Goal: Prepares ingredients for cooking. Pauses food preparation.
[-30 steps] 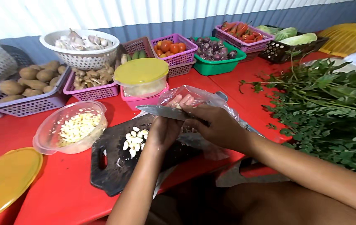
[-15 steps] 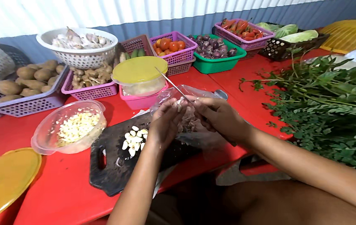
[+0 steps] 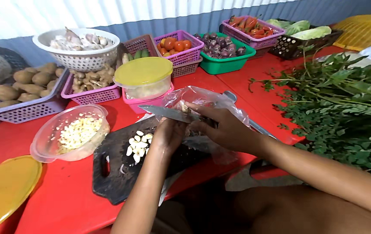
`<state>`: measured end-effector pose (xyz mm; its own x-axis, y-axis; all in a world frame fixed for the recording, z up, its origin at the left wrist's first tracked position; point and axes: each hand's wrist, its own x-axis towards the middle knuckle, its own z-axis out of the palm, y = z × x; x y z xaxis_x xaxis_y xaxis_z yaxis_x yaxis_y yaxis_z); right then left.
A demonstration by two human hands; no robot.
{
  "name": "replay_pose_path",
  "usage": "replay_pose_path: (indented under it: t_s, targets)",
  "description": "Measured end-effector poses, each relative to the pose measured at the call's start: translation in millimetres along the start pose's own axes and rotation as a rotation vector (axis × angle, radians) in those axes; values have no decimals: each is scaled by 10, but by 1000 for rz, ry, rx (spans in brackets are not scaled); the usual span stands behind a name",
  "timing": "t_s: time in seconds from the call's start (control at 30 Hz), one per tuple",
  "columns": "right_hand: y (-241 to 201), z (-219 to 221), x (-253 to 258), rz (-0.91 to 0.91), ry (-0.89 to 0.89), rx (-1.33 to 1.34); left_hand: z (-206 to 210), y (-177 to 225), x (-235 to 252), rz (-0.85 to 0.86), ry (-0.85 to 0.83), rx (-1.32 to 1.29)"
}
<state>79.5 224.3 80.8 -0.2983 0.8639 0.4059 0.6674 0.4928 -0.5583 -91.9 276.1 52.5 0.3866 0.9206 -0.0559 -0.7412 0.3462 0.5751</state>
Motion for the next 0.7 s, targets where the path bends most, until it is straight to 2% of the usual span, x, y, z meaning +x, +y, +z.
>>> replay_pose_path:
  t_s: [0.33,0.57,0.7]
  targets:
    - [49,63,0,-14,49,-124,-10,-39,3,9,-4,-37]
    - [44,105,27,6,122,-11,3,-68,17,-15,39,-74]
    - [10,64,39,66,126,144,0,-90,37,6,16,-25]
